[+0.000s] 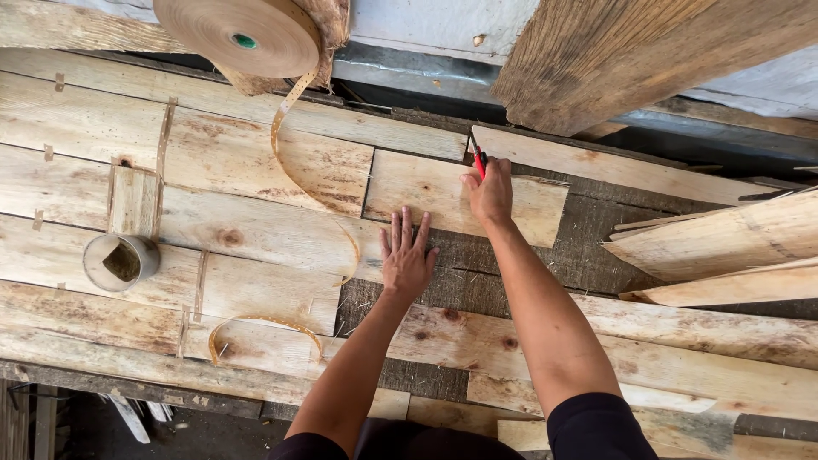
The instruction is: Trimming and applying thin wood veneer strips to a larger wooden panel using a utility knife and adhesive.
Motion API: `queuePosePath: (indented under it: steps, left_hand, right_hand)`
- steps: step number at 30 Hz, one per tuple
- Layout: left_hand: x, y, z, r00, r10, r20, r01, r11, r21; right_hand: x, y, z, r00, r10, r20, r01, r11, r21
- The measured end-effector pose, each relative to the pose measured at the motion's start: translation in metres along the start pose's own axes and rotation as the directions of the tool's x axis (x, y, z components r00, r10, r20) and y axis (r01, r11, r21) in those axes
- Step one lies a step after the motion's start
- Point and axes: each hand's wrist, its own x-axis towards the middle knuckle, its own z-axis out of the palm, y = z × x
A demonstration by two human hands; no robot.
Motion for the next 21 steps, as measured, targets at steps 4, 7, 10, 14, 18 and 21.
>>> queuePosePath:
  steps: [4, 7, 10, 14, 18, 21]
  left_hand:
    - [0.002, 0.0, 0.0, 1.0, -0.002, 0.008, 0.002, 1.0, -0.004]
    - [0.002, 0.001, -0.001, 1.0, -0.009, -0.005, 0.009, 1.0, -0.018]
    - [0.002, 0.002, -0.002, 1.0, -0.013, 0.0, 0.013, 1.0, -0.011]
    - [0.002, 0.004, -0.005, 1.0, -0.017, -0.004, 0.017, 1.0, -0.018]
    - [0.002, 0.004, -0.004, 1.0, -0.019, -0.009, 0.018, 0.999, -0.028]
    - [0.003, 0.004, -0.002, 1.0, -0.025, 0.009, 0.025, 1.0, -0.011]
  right_hand:
    - [-0.004, -0.003, -0.001, 0.999, -0.033, -0.021, 0.032, 0.999, -0.028]
    - [-0.006, -0.001, 0.001, 0.989, -0.14, -0.047, 0.138, 0.989, -0.044]
    - [-0.006, -0.005, 0.0, 0.974, -0.217, -0.062, 0.209, 0.971, -0.114]
    - [-0.007, -0.01, -0.001, 0.97, -0.241, -0.041, 0.236, 0.966, -0.105]
    - [-0.007, 0.002, 0.009, 0.96, -0.274, -0.058, 0.26, 0.949, -0.179]
    - [-0.008, 0.012, 0.02, 0.928, -0.37, -0.033, 0.343, 0.888, -0.306]
